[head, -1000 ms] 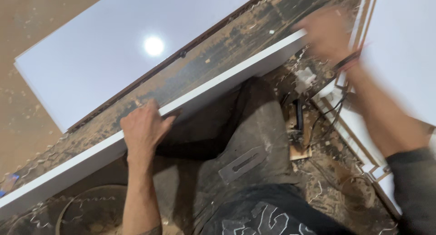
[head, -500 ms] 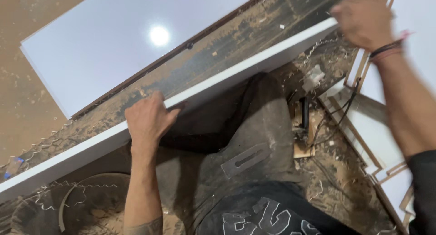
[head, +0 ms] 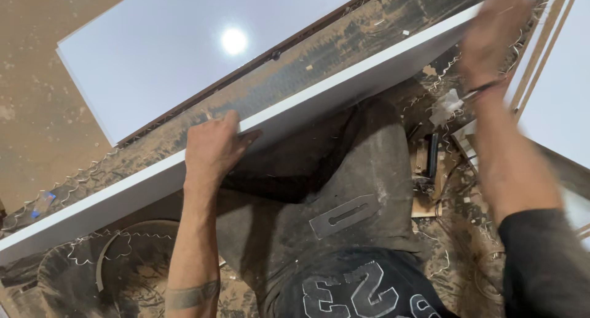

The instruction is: The person sits on the workshop floor and irons white edge banding tape onto the edge of a board, pressing it with a hand iron and smoothing it by hand. They then sand the taped edge with a sanding block, pick up sandpaper from a shelf, and continue sanding and trimming the edge banding on the board.

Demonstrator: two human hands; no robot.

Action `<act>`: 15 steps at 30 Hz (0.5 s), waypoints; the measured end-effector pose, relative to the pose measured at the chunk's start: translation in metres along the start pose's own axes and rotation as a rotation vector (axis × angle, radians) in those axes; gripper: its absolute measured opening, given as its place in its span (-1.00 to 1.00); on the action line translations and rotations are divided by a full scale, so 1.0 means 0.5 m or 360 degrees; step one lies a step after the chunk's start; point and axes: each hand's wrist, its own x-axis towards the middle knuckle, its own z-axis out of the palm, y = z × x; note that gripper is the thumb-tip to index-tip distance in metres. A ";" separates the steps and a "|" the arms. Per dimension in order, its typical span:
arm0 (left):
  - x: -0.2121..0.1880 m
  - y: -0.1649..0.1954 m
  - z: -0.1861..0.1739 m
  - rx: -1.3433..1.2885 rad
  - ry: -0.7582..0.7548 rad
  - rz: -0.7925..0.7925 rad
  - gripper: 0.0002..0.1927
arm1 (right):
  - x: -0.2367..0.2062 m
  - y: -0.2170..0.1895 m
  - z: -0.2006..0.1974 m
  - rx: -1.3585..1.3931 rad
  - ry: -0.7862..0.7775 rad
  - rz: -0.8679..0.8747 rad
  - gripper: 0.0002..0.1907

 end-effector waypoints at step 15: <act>0.014 -0.019 0.007 0.0022 -0.0025 0.0022 -0.49 | 0.091 0.091 -0.066 -0.0781 -0.0047 0.0282 -0.45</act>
